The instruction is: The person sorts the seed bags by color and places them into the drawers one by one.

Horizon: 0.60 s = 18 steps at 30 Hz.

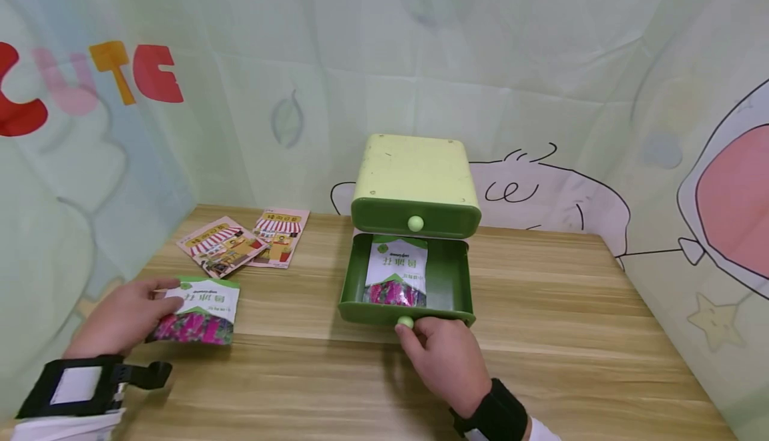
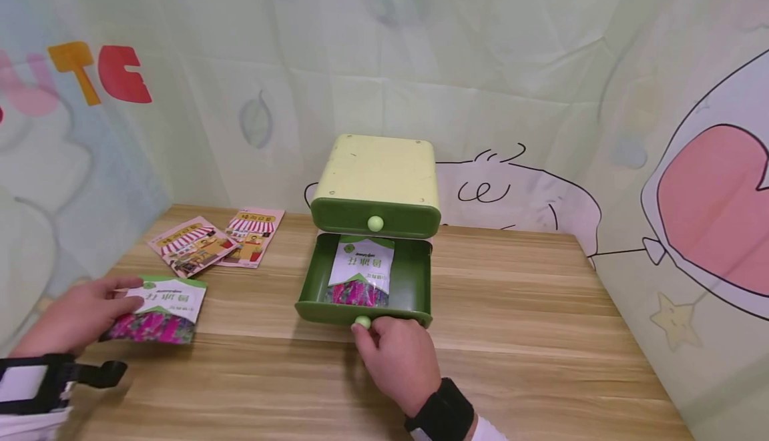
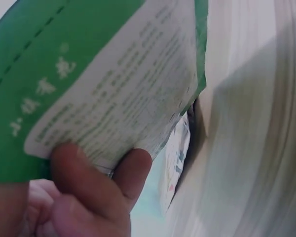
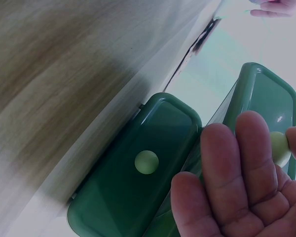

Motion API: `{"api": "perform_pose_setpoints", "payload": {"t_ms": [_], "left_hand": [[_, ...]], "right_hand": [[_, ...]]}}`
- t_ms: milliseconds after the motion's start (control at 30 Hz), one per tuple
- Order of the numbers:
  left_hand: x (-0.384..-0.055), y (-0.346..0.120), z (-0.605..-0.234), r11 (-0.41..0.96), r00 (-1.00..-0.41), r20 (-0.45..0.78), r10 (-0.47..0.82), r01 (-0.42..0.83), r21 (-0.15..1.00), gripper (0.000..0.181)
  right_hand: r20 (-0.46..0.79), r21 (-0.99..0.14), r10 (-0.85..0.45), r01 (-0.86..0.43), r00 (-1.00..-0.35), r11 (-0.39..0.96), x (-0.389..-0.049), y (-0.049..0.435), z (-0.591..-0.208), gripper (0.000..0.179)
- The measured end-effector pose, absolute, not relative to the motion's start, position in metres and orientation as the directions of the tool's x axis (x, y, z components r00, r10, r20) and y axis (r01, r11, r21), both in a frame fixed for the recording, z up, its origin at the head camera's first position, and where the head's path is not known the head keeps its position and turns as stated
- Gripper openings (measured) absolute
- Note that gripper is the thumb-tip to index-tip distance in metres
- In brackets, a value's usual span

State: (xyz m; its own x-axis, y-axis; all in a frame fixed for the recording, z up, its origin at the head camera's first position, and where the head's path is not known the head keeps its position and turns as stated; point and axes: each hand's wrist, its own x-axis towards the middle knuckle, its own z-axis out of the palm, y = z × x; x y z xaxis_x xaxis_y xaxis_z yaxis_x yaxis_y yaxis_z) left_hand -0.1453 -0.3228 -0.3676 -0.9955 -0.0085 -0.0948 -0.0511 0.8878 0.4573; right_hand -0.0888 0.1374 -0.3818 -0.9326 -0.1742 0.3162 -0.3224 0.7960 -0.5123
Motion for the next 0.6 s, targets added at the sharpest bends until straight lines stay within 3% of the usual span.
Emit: {"api": "perform_pose_setpoints", "payload": {"t_ms": [367,600], "left_hand": [[-0.141,-0.314,-0.358,0.829,-0.996,-0.086,-0.014,-0.060,0.556,0.062],[-0.138,-0.300,-0.349,0.825,-1.000,0.025,0.019,0.030,0.564,0.059]], "right_hand": [[0.303,-0.519,-0.174,-0.315,-0.937,0.795,-0.089,0.137,-0.381,0.049],[0.306,-0.517,-0.173,-0.316,-0.936,0.796,-0.089,0.137,-0.382,0.049]]}}
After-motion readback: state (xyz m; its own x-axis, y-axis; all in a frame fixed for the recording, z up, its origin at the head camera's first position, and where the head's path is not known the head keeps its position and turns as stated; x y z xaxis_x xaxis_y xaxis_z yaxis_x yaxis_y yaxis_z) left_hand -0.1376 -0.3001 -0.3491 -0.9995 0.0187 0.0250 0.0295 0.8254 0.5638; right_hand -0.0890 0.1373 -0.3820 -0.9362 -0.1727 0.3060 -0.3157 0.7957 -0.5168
